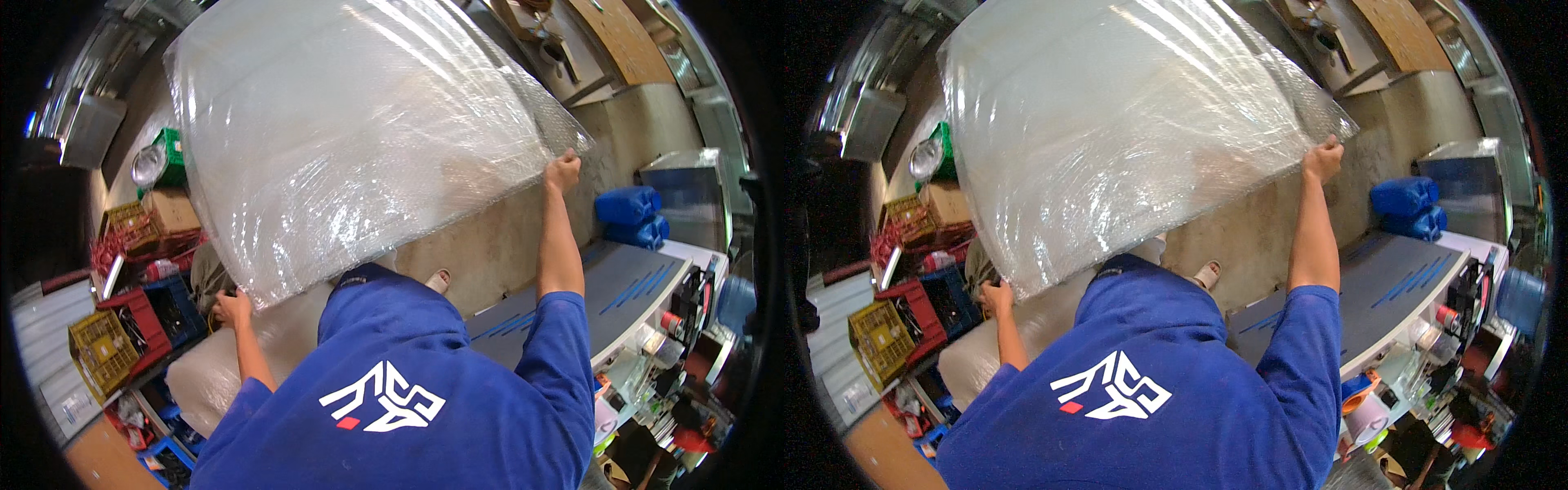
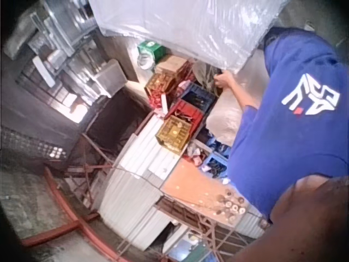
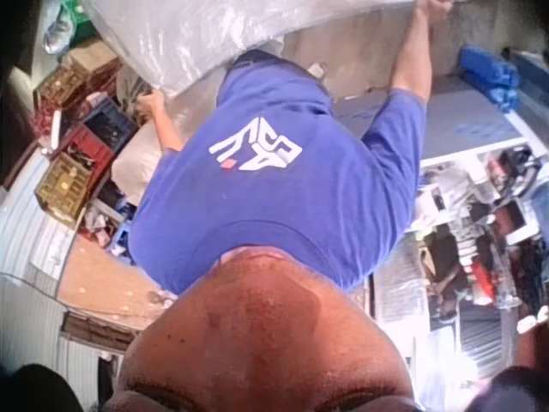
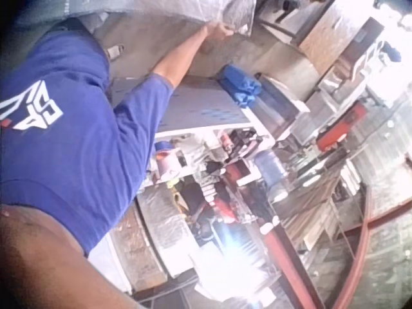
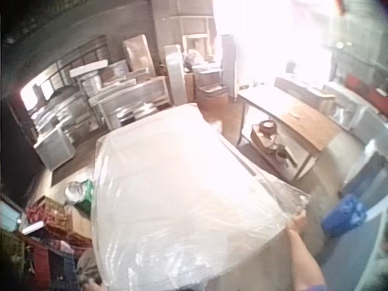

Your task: The person wraps a large appliance in bubble wrap and secures it with packing tape. They cut the bubble wrap to size, fold it around the item, and apply tape to seal the edges.

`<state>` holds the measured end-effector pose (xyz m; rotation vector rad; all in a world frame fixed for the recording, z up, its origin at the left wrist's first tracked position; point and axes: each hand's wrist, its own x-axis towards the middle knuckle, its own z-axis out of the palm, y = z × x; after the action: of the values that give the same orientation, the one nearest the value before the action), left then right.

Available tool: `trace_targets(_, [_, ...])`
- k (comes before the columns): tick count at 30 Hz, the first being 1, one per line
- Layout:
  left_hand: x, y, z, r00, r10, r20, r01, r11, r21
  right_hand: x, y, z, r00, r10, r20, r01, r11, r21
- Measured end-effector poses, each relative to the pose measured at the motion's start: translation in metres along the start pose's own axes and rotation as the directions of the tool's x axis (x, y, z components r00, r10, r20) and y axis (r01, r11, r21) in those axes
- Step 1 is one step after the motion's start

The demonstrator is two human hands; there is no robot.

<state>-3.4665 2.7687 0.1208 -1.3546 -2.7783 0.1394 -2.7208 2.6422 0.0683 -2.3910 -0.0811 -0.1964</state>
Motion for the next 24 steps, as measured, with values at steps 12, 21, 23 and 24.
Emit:
trace_targets(12, [-0.206, 0.280, -0.053, -0.092, 0.972, -0.215, -0.958, -0.145, -0.248, 0.009, 0.011, -0.001, 0.999, 0.041, -0.009, -0.041, 0.999, -0.034])
trace_targets(21, [-0.222, 0.262, -0.023, -0.225, 0.962, -0.152, -0.953, -0.250, -0.170, 0.003, 0.038, -0.026, 0.971, 0.200, 0.132, -0.235, 0.904, 0.356])
trace_targets(23, [-0.218, 0.260, -0.017, -0.233, 0.960, -0.155, -0.954, -0.256, -0.153, -0.033, 0.042, -0.069, 0.888, 0.219, 0.404, -0.426, 0.721, 0.546])
trace_targets(24, [-0.218, 0.262, -0.017, -0.239, 0.953, -0.188, -0.953, -0.267, -0.140, -0.051, 0.054, -0.092, 0.897, 0.160, 0.413, -0.379, 0.759, 0.530])
